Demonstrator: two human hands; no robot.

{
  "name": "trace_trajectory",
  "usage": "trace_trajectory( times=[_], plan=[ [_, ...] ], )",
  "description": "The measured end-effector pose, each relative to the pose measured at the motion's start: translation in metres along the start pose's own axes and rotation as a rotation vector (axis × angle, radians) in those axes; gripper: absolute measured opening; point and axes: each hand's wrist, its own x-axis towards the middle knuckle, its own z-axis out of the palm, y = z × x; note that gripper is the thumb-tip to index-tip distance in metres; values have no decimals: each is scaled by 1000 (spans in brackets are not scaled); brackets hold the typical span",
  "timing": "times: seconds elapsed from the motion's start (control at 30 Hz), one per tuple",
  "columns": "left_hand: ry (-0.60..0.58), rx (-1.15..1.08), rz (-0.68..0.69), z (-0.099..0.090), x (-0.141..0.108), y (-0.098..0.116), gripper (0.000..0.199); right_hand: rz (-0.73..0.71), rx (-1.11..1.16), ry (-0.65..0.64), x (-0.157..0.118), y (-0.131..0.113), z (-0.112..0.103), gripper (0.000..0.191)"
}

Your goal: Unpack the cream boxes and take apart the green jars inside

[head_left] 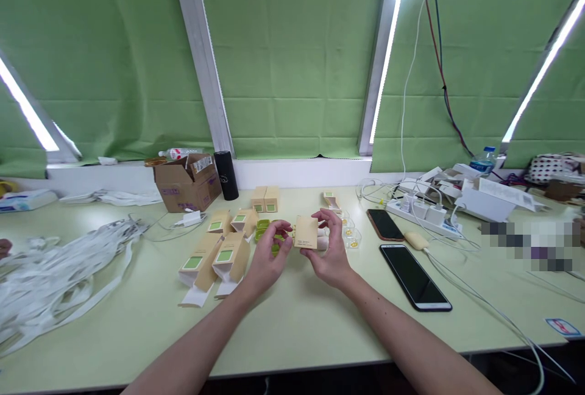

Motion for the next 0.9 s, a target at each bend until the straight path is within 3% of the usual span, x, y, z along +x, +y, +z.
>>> trace_trajectory(
  times=[0.27, 0.4, 0.53, 0.7, 0.9],
  plan=[
    [-76, -48, -61, 6, 1, -10, 53, -345, -304, -112, -2, 4, -3, 85],
    [-72, -128, -137, 12, -1, -7, 67, -402, -371, -236, -4, -1, 1, 88],
    [-67, -231, -216, 15, -1, -4, 65, -427, -333, -292, -4, -9, 2, 92],
    [-17, -292, -203, 11, 2, -6, 63, -362, -195, -189, 0, -12, -7, 93],
    [67, -202, -110, 11, -1, -12, 53, -253, -182, -21, 3, -10, -11, 62]
  ],
)
